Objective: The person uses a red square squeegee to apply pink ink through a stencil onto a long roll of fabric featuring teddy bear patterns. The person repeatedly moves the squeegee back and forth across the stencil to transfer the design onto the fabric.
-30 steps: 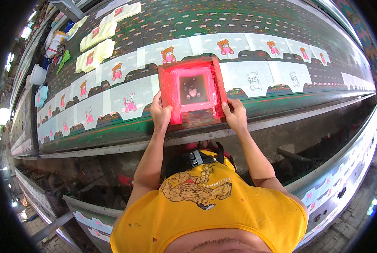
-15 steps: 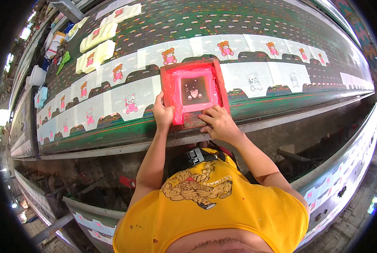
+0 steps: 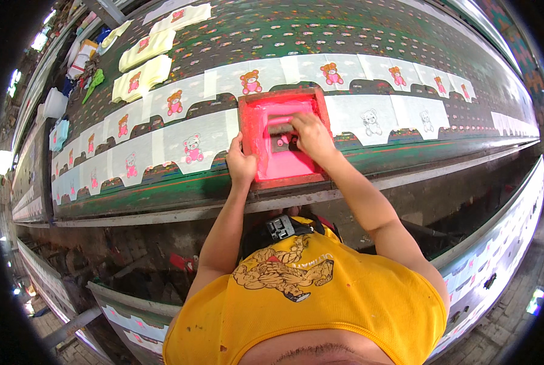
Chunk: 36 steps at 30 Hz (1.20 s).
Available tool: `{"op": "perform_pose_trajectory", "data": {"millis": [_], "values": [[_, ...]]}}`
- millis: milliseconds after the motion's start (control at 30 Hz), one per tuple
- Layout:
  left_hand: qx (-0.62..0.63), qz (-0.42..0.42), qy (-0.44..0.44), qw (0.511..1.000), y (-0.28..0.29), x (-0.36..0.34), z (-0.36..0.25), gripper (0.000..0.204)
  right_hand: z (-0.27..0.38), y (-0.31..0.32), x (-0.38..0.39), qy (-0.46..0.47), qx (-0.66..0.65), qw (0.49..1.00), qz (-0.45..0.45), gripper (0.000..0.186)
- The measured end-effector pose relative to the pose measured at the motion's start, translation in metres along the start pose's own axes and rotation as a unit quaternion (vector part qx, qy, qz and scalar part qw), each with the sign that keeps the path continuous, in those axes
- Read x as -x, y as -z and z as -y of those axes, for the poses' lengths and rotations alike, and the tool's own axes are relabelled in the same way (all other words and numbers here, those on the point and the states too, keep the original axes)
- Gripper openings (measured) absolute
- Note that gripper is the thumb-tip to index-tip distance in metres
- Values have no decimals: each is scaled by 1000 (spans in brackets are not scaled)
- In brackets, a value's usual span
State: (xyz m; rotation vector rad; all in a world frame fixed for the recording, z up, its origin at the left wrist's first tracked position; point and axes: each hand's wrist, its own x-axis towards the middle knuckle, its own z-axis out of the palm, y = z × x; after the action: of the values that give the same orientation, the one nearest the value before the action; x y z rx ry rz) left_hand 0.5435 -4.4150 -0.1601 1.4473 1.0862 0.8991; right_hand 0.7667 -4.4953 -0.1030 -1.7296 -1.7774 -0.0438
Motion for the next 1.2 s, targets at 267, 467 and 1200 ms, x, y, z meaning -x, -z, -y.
{"op": "perform_pose_trajectory", "data": {"millis": [267, 467, 1200], "values": [[52, -1, -25, 998, -1, -5, 16, 63, -28, 8, -67, -27, -18, 999, 19, 12], [-13, -19, -18, 1000, 2, -4, 26, 63, 14, 6, -4, -15, -47, 999, 17, 8], [-32, 16, 21, 999, 3, -2, -4, 70, 48, 69, 79, -267, -4, 960, -81, 40]]}}
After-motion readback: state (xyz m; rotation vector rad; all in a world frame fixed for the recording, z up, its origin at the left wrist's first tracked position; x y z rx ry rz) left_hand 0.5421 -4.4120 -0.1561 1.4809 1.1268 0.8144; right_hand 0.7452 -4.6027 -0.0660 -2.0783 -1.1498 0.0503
